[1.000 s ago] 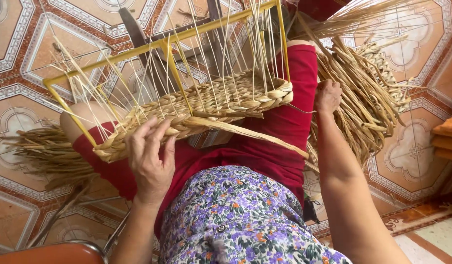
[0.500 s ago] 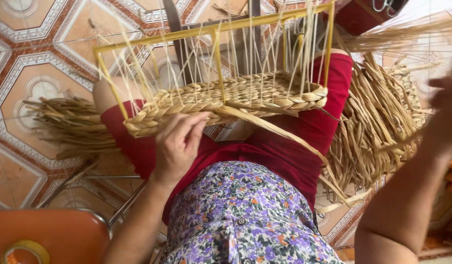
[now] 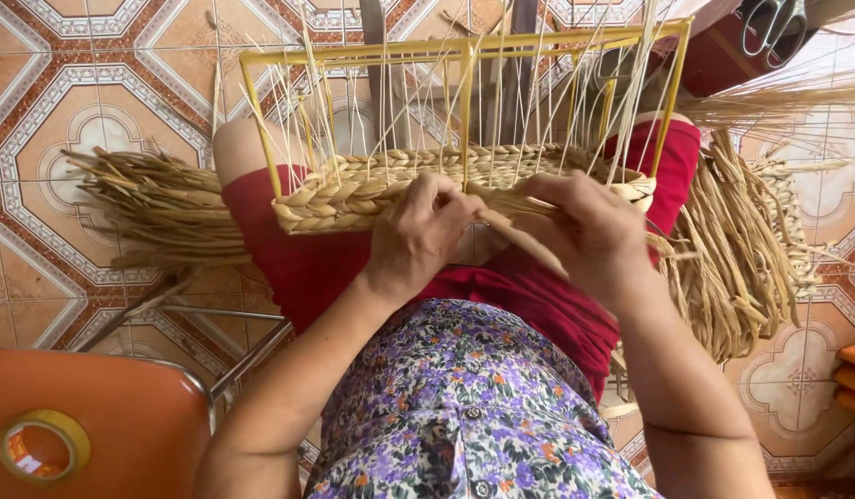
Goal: The person weaves a basket by hand, threading dried plant fibers through a rectangular frame and around vertical supports. They pull the fibers tight and add new stalks one at a time to build up the sides of the basket.
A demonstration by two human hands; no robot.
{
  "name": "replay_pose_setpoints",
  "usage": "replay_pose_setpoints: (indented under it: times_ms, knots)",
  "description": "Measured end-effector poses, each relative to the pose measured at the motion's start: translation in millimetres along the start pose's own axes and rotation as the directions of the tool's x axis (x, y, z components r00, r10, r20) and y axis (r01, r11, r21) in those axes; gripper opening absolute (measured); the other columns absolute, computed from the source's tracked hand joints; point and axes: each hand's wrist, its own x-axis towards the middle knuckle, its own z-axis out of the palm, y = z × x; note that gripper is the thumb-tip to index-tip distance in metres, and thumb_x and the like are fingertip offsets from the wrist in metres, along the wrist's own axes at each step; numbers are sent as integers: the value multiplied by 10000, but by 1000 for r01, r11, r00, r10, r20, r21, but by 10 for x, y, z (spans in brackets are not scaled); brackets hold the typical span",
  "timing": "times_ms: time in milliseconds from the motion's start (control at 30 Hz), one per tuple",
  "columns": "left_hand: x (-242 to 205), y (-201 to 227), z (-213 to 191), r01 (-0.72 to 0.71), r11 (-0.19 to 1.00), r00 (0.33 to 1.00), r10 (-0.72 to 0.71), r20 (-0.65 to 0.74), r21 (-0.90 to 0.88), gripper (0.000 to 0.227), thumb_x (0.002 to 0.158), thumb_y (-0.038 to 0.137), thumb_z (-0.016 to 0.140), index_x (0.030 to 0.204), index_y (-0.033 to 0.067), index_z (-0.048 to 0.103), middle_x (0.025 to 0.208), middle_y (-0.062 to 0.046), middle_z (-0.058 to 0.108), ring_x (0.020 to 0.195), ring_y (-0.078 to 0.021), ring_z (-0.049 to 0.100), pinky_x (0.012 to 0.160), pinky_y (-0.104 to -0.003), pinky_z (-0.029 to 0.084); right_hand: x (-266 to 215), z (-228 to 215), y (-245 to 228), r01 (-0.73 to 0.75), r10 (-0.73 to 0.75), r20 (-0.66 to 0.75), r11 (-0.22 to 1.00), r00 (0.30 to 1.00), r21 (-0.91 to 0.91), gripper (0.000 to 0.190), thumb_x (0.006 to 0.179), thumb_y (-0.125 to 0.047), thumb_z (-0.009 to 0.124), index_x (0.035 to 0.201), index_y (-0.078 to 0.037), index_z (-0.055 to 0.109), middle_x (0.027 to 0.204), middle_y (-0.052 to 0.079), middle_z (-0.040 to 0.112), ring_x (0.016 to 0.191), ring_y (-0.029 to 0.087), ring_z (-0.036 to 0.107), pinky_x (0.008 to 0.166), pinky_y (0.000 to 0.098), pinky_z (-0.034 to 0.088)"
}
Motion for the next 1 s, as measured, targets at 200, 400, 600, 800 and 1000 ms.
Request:
replay_pose_setpoints:
  times_ms: [200, 400, 600, 800, 1000]
  knots:
    - [-16, 18, -270, 104, 954, 986, -62, 154, -280, 139, 929, -11, 695, 1035, 59, 638, 1201, -108, 645, 858, -173, 710, 752, -271, 641, 120, 271, 146, 35, -33, 41, 998, 999, -56, 189, 959, -45, 773, 1128, -52, 686, 1000, 81, 730, 864, 185, 739, 726, 301, 587]
    - [287, -147, -64, 329, 942, 884, -283, 373, -65, 60, 1032, -70, 602, 1015, -25, 567, 713, -110, 670, 552, -166, 660, 440, -284, 561, 165, 281, -50, 58, -58, 0, 998, 998, -37, 246, 890, -56, 797, 1112, -20, 697, 959, 108, 704, 853, 248, 712, 744, 355, 573]
    - [581, -310, 70, 322, 947, 791, -283, 542, 25, 137, 920, -128, 579, 956, 4, 565, 732, -94, 688, 515, -168, 667, 411, -286, 532, 169, 253, -145, 63, -64, -19, 997, 998, -38, 160, 915, -36, 778, 1041, -24, 681, 964, 99, 667, 863, 245, 680, 744, 360, 556]
    - [637, -347, -40, 631, 748, 686, -411, 601, -208, 75, 932, -16, 616, 929, 13, 548, 826, -92, 701, 523, -146, 731, 423, -253, 604, 206, 413, -59, 1, -6, -38, 990, 999, -142, 185, 902, -105, 800, 1045, -38, 703, 942, 84, 650, 883, 255, 653, 753, 390, 532]
    - [692, -271, -136, 746, 626, 588, -462, 664, -226, 72, 924, -32, 598, 948, 5, 542, 877, -102, 710, 535, -151, 734, 412, -268, 589, 311, 585, 94, -76, 71, -28, 955, 997, -285, 155, 893, -193, 815, 945, -84, 719, 919, 83, 636, 883, 264, 647, 717, 411, 523]
